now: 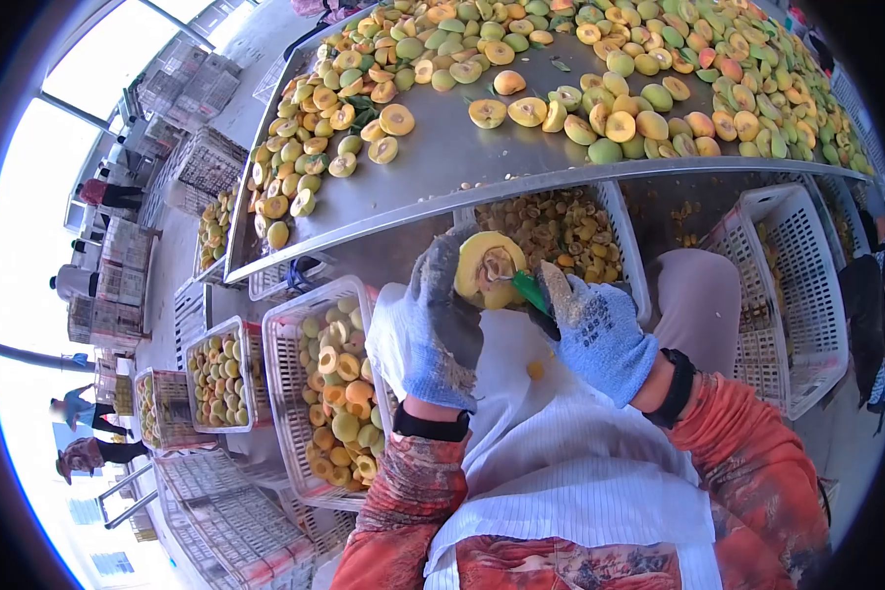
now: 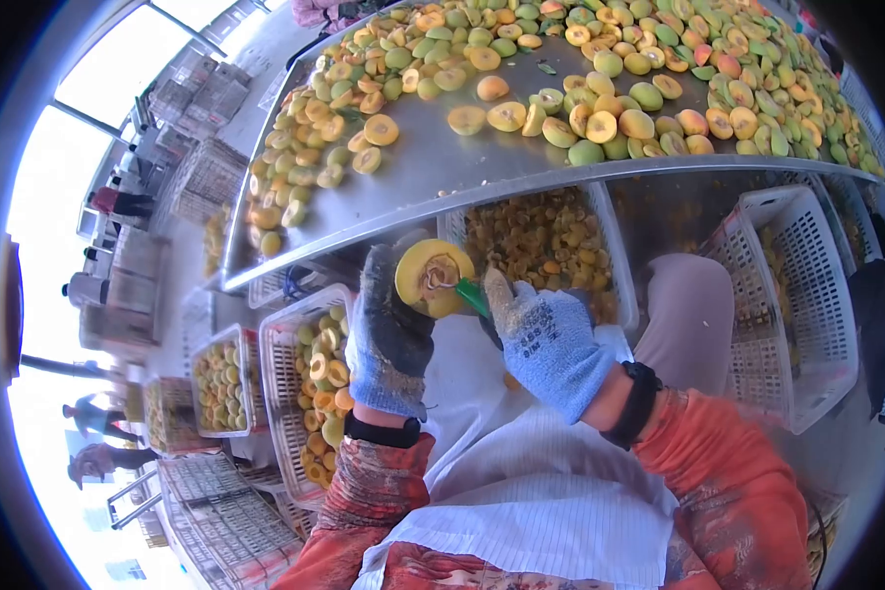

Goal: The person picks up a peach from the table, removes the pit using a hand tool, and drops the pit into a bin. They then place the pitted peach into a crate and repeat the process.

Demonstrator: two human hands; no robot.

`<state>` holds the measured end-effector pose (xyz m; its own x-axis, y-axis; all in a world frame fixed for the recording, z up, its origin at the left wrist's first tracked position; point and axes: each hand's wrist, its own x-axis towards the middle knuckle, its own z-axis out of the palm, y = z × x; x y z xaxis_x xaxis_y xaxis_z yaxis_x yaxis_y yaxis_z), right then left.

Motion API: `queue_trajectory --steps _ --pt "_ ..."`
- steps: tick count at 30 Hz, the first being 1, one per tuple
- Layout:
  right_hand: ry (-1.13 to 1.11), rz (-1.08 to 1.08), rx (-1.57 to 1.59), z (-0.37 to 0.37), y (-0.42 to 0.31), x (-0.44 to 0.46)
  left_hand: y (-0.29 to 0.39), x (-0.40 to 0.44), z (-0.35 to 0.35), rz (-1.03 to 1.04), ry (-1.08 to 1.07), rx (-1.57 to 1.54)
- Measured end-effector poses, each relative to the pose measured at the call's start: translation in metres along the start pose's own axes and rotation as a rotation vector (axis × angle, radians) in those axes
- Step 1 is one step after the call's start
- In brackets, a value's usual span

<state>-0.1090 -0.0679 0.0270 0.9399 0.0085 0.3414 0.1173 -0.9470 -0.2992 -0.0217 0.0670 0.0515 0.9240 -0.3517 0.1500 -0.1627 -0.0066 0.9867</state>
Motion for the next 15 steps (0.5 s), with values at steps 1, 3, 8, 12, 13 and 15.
queue_trajectory --steps 1,3,8,12,13,15 --pt "-0.029 0.038 0.1 0.0 -0.003 0.002 0.007 -0.007 0.008 -0.071 0.104 -0.132" --pt "-0.076 0.042 0.13 -0.002 -0.012 -0.002 0.0 -0.009 0.008 -0.175 0.245 -0.312" --pt "-0.412 0.413 0.883 -0.022 -0.043 0.021 -0.032 -0.014 0.0 0.035 0.378 -0.38" --pt "-0.345 0.198 0.942 0.005 -0.032 0.017 -0.044 -0.015 -0.009 0.146 0.433 -0.009" --pt "-0.457 0.364 0.982 -0.006 -0.035 0.024 -0.041 -0.018 -0.006 0.114 0.48 0.029" --pt "-0.585 0.413 0.876 -0.01 -0.029 0.035 -0.032 -0.017 -0.02 -0.036 0.318 -0.305"
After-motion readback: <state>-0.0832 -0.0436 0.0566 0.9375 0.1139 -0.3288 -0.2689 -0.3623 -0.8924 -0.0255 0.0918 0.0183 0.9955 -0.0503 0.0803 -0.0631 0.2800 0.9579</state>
